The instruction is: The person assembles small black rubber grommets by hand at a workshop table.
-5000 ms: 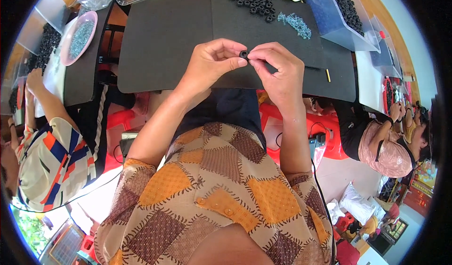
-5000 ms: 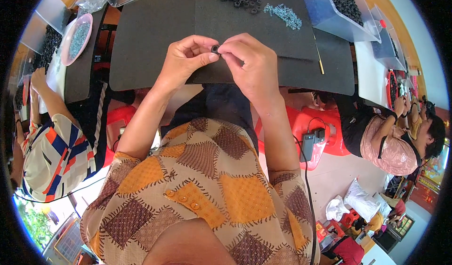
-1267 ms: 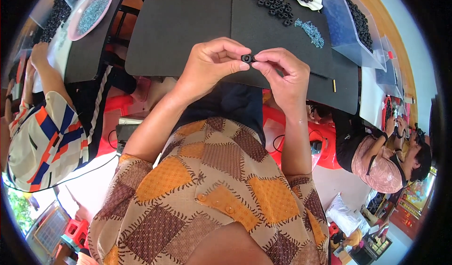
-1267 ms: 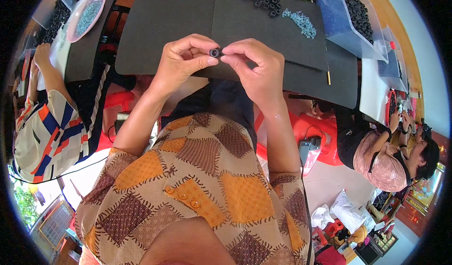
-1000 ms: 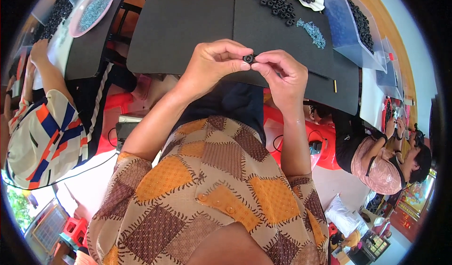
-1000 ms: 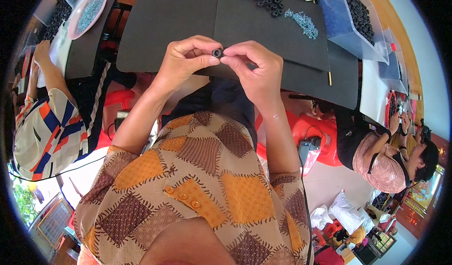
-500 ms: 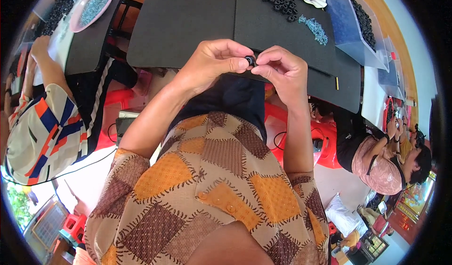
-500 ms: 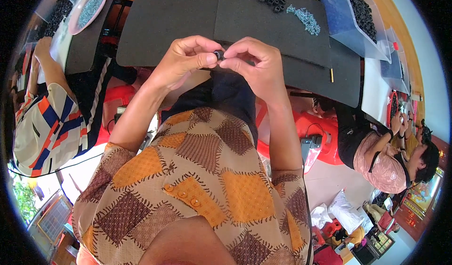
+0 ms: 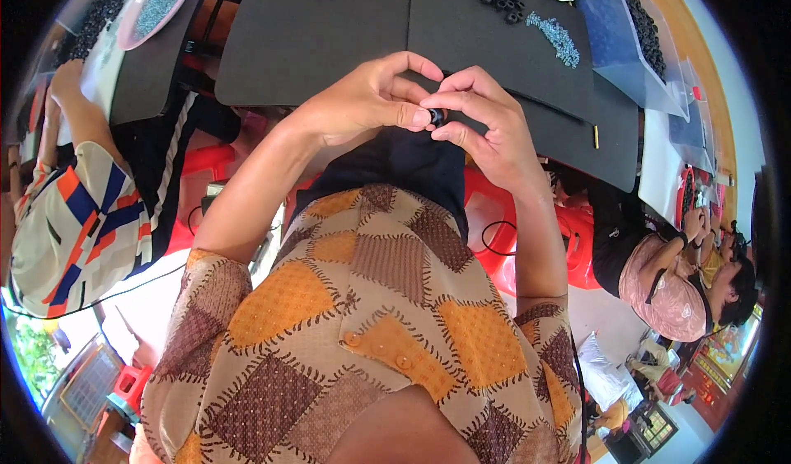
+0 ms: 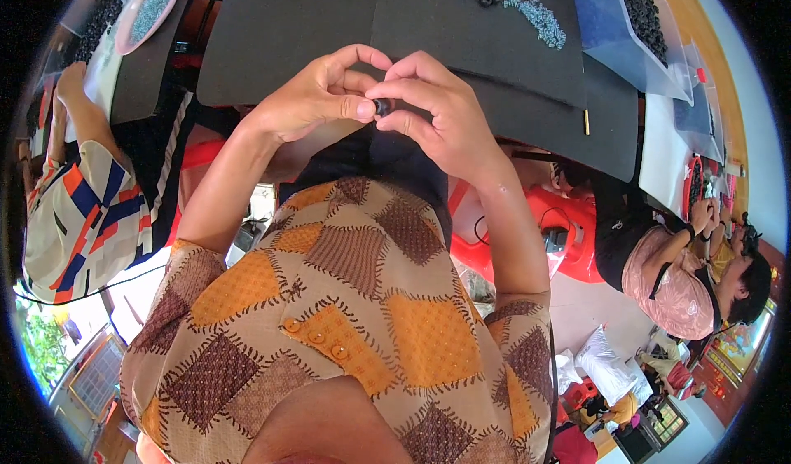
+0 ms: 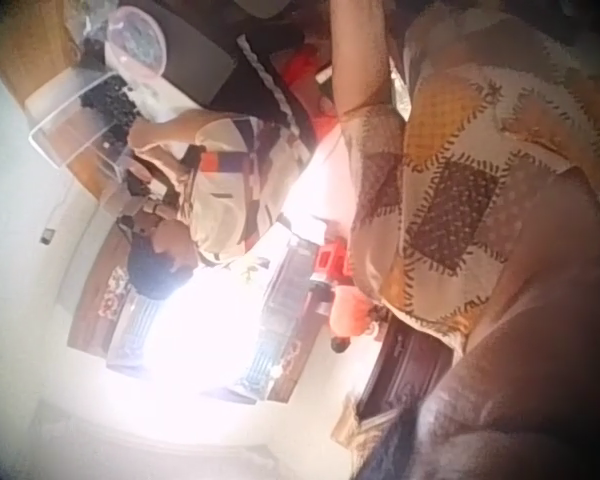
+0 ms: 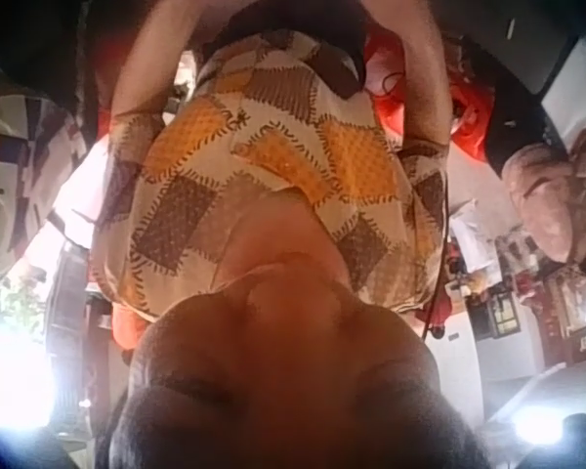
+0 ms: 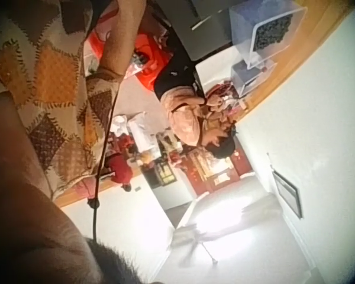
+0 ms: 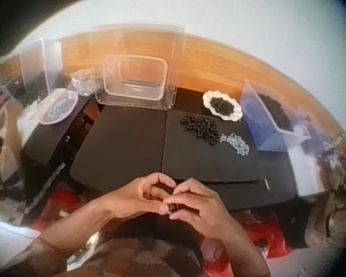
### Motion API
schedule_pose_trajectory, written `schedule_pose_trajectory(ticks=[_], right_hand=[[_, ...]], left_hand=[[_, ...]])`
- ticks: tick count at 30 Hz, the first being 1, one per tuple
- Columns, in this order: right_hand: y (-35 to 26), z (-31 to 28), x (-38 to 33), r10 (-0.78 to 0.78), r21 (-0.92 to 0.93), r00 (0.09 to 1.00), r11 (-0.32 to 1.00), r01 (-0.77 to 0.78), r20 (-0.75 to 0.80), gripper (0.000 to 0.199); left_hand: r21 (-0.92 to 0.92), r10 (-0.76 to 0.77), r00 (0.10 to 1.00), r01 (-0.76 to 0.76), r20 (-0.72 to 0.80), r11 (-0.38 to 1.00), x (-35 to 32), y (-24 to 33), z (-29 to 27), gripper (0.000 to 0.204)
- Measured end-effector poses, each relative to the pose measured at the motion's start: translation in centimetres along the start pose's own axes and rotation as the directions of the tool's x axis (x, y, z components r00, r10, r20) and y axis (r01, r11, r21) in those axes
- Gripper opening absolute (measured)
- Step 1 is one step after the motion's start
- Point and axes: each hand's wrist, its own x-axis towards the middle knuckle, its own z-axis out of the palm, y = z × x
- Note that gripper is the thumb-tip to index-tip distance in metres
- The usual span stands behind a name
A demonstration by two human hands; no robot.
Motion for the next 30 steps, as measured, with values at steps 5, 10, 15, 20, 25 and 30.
schedule_pose_trajectory(ticks=[5, 10, 15, 20, 25, 30], right_hand=[[0.4, 0.5, -0.7, -0.013, 0.01, 0.999, 1.0, 0.013, -0.045, 0.027], [0.3, 0.5, -1.3, -0.063, -0.07, 0.995, 0.996, 0.057, -0.084, 0.027], [-0.2, 0.0, -1.6, -0.127, -0.185, 0.989, 0.976, 0.112, -0.075, 0.027], [0.0, -0.4, -1.9, -0.214, -0.266, 0.974, 0.945, 0.188, -0.074, 0.027], [-0.4, 0.3, -2.4, -0.181, -0.18, 0.969, 0.972, 0.151, -0.168, 0.027], [-0.2, 0.2, -2.7, -0.231, -0.235, 0.956, 0.954, 0.187, -0.179, 0.027]], left_hand=[[0.009, -0.028, 0.996, 0.027, 0.089, 1.0, 0.4, -0.4, 0.1, 0.06], [0.133, -0.03, 0.997, 0.019, 0.076, 0.991, 0.4, 0.1, 0.7, 0.062], [0.234, -0.035, 0.998, 0.022, 0.049, 0.972, 0.5, 0.9, 1.5, 0.065], [0.306, -0.069, 0.994, 0.04, 0.083, 0.951, 0.5, 2.0, 2.0, 0.069], [0.353, -0.01, 0.998, -0.012, 0.061, 0.936, -0.1, 1.6, 2.9, 0.066], [0.232, -0.041, 0.999, 0.038, 0.009, 0.972, -0.1, 0.8, 3.3, 0.063]])
